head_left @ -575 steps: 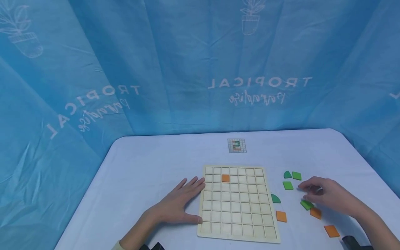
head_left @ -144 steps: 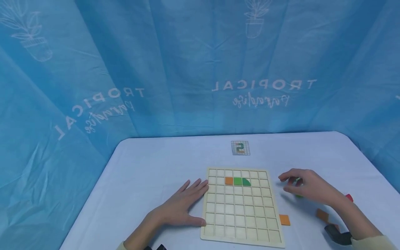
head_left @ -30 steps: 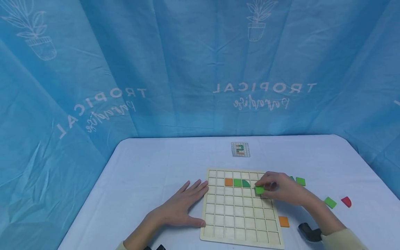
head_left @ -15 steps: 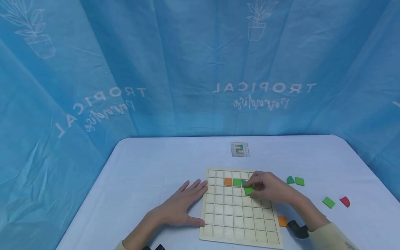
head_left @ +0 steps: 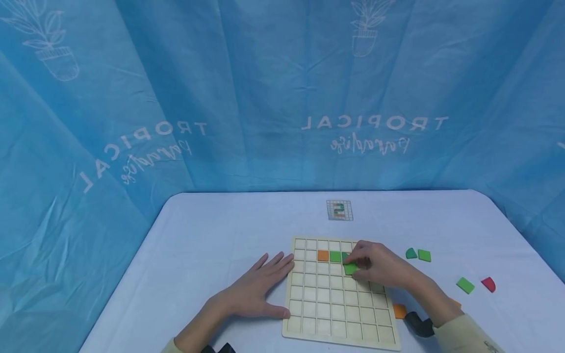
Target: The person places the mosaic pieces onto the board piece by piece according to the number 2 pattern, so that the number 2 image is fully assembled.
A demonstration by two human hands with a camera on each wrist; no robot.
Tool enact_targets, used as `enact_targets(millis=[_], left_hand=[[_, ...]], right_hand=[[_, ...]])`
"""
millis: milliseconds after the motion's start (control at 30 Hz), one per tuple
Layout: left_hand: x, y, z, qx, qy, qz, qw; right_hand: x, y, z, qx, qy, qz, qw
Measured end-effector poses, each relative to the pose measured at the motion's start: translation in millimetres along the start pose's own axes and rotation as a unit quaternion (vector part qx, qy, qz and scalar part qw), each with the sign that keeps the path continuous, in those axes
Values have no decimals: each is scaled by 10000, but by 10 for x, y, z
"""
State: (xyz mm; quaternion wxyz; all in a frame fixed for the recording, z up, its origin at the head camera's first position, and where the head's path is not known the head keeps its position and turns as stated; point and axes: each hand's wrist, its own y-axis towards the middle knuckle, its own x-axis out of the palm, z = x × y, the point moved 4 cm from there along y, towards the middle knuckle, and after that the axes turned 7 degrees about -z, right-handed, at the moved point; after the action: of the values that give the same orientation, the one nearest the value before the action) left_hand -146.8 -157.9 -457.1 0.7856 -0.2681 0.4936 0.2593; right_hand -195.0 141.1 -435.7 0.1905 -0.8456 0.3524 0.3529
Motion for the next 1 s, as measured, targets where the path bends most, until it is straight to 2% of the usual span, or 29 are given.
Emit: enact_targets(millis=[767,1000], left_hand=[[-29,4,15,89,-18,29,10000],[-22,-2,21,61,-18,24,10000]], right_hand=[[-11,-43,9,-33,175,49,9998],[-31,-89,72,233,237,106,9994]])
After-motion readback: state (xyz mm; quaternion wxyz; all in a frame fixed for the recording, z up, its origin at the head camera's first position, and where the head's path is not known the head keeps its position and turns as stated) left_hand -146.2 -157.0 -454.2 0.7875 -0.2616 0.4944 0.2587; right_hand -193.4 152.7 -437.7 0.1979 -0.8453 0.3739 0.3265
